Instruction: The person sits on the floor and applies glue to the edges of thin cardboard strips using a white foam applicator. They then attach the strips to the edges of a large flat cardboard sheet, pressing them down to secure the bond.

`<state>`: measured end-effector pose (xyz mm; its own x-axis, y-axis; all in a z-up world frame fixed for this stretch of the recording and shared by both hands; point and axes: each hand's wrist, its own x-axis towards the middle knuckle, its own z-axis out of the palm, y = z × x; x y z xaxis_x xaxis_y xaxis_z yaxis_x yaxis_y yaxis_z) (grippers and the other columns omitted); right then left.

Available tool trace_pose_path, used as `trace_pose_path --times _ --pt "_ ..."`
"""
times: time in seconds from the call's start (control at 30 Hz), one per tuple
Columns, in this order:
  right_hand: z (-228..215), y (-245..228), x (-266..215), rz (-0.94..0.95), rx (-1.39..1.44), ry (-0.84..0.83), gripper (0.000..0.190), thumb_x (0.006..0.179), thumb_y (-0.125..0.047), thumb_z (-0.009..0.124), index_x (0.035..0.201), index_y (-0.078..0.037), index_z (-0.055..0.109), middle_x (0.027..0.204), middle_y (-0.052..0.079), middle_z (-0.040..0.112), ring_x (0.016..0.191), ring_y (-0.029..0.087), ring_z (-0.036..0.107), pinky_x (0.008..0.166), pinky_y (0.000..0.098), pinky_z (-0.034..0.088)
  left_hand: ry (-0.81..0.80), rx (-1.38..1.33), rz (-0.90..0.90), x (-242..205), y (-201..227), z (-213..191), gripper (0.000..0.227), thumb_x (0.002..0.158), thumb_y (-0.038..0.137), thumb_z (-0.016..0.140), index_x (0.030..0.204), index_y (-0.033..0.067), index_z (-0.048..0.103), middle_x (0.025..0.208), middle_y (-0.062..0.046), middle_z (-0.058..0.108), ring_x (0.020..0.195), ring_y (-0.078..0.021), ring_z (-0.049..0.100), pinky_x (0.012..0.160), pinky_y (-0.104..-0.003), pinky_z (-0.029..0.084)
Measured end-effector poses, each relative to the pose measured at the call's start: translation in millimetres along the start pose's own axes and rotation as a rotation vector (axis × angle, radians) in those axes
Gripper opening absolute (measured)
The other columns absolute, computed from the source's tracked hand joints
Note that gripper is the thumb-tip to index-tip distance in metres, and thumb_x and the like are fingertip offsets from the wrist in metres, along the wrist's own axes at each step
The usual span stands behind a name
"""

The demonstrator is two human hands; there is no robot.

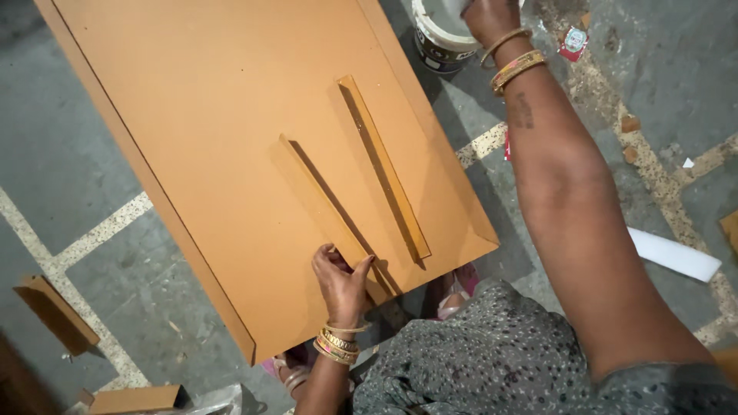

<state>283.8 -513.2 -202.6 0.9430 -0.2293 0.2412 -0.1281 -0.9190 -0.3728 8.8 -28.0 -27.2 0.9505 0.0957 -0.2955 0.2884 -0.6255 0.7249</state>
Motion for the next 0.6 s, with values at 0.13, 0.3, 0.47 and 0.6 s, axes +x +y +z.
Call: trace_pose_path --times 0.13,0.3,0.47,0.6 --pt "-8 -10 -1 0.053 0.086 -0.245 0.028 0.076 -0.024 0.082 0.096 -0.005 0.079 0.085 0.023 0.073 0.073 0.040 0.070 0.063 0.0487 0.055 -0.004 0.097 0.079 0 -6 2 0.069 0.067 0.006 0.088 0.125 -0.0055 0.052 0.109 -0.018 0.061 0.095 -0.0290 0.065 0.081 -0.039 0.055" --pt "-12 5 1 0.399 0.749 -0.168 0.023 0.092 -0.027 0.077 0.092 -0.003 0.076 0.081 0.010 0.074 0.070 0.019 0.070 0.062 0.0306 0.055 -0.063 -0.085 0.024 4 -49 5 0.035 0.088 0.005 0.074 0.120 -0.0005 0.062 0.106 -0.011 0.073 0.096 -0.0196 0.071 0.083 -0.035 0.056" --pt "-36 24 -11 0.690 1.442 0.142 0.025 0.099 -0.028 0.066 0.090 -0.006 0.071 0.076 0.007 0.075 0.063 0.014 0.071 0.057 0.0251 0.056 -0.085 -0.378 -0.078 5 -61 -5 0.041 0.101 0.008 0.062 0.141 0.0013 0.057 0.098 -0.009 0.067 0.084 -0.0164 0.057 0.073 -0.033 0.049" --pt "-54 22 -21 0.833 1.581 0.183 0.032 0.098 -0.032 0.064 0.089 -0.002 0.073 0.075 0.011 0.076 0.061 0.016 0.070 0.054 0.0258 0.055 -0.313 -0.637 -0.130 8 -27 -6 0.054 0.102 0.012 0.056 0.155 0.0022 0.045 0.121 -0.010 0.068 0.102 -0.0173 0.062 0.086 -0.032 0.052"
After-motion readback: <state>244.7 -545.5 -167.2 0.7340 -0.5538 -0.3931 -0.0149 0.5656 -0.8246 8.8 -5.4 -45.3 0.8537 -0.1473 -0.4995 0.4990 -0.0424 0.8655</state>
